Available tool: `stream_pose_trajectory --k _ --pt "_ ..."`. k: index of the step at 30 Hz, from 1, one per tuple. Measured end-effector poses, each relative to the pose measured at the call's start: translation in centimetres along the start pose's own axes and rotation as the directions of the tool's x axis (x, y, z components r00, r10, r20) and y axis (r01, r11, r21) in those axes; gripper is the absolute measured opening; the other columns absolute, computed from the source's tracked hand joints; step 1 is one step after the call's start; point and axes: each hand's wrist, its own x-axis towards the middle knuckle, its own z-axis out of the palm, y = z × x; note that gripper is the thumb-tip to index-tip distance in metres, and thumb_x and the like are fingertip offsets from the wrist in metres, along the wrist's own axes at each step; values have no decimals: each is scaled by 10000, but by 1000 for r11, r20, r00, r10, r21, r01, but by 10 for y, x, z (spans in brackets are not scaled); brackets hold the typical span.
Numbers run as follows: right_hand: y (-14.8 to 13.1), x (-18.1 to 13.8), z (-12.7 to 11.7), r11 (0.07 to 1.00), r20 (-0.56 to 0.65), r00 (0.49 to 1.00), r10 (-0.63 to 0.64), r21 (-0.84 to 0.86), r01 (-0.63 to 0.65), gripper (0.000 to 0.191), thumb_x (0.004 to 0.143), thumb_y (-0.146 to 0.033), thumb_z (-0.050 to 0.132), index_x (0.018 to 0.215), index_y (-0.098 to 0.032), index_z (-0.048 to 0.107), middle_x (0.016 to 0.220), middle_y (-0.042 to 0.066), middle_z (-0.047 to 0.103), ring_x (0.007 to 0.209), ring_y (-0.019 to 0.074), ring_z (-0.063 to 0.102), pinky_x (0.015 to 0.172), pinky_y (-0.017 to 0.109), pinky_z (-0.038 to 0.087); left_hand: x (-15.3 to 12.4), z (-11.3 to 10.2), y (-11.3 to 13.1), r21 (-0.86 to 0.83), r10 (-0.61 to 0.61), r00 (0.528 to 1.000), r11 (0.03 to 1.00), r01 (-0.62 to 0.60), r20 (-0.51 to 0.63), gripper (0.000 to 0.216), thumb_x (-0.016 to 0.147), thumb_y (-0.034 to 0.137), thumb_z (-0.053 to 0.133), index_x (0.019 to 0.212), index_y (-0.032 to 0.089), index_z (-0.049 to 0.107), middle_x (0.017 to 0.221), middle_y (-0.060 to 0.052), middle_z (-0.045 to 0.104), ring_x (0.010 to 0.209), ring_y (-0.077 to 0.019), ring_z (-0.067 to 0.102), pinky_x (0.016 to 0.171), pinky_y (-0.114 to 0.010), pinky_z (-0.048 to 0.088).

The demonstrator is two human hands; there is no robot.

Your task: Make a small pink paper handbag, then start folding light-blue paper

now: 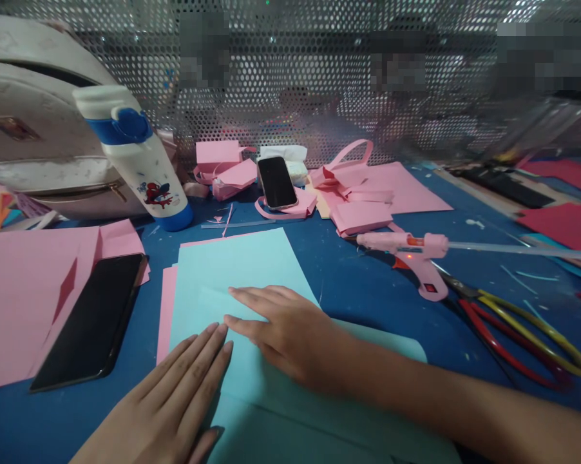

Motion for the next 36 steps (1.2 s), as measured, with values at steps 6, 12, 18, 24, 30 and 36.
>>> stream_pose_trajectory --k 6,12,18,24,30,36 --pt "1 2 -2 991 0 997 72 110 -72 460 1037 -172 360 1481 -236 458 1580 104 401 1470 200 348 1162 481 367 6 0 -1 -36 30 999 999 -31 -34 520 1036 401 422 1417 60 522 1444 -134 557 1352 -275 489 1123 -365 354" --pt "1 0 -1 994 9 998 59 96 -60 447 1045 -164 362 1482 -204 447 1581 112 397 1480 183 327 1177 466 350 10 -1 -4 -71 48 999 996 -49 -17 479 1041 402 407 1390 111 557 1473 -85 535 1380 -258 448 1131 -365 330" --pt "3 -1 3 998 -7 1000 30 51 -30 488 1000 -134 385 1480 -192 454 1578 137 396 1472 216 343 1163 485 365 8 0 -3 -55 43 999 998 -44 -5 548 1032 444 424 1441 87 499 1464 -128 536 1368 -294 462 1119 -386 340" --pt "-1 1 -1 996 27 999 47 -79 -45 457 1021 -199 407 1475 -197 465 1574 126 406 1461 250 363 1133 493 401 8 -1 -3 -30 30 999 999 -30 14 586 1026 490 408 1450 93 485 1413 -160 576 1340 -330 501 1078 -425 356" --pt "-19 -6 -16 930 27 999 45 -366 -32 388 1015 -208 420 1356 -113 577 1431 137 581 1336 284 526 1051 467 491 8 -2 -4 -62 27 999 998 -25 23 617 1019 483 426 1488 82 431 1448 -170 540 1356 -335 481 1079 -420 368" --pt "-21 -10 -24 889 46 997 55 -456 -28 369 1028 -285 423 1275 -110 634 1360 152 636 1282 306 575 969 477 536 9 -5 -3 -97 24 999 995 -20 36 568 1026 449 416 1452 79 482 1451 -202 523 1338 -356 507 1069 -440 377"
